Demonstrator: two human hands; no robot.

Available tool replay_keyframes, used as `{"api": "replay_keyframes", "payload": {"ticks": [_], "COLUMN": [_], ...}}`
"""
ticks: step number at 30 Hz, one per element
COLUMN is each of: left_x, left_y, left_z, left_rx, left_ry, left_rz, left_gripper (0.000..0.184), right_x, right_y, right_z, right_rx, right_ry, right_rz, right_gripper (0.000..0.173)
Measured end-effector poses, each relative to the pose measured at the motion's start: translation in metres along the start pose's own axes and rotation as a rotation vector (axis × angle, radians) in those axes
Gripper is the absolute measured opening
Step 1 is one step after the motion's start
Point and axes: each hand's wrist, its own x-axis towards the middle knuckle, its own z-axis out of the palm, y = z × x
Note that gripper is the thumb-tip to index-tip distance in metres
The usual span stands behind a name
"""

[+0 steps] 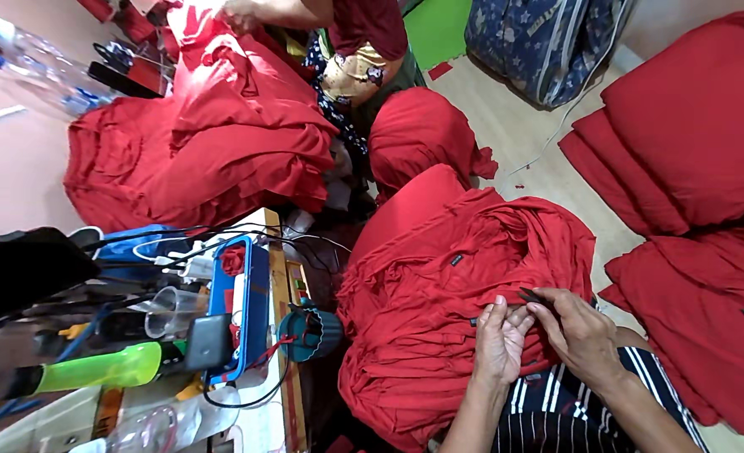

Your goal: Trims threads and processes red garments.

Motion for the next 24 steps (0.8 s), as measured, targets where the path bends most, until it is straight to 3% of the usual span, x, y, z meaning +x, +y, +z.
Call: {"api": "replay_keyframes", "payload": {"ticks": [24], "left_x": [0.0039], "left_y": [0.0020], "left_z": [-0.0009], "left_rx": [-0.020], "left_ry": [0.031], "left_rz": [-0.057], "left_gripper": [0.026], "right_x": [-0.0008], "right_y": [0.0060], "right_z": [0.0008], "right_rx": [-0.015], "right_ry": [0.006], "right_rz": [-0.064], "right_gripper": [0.034]}}
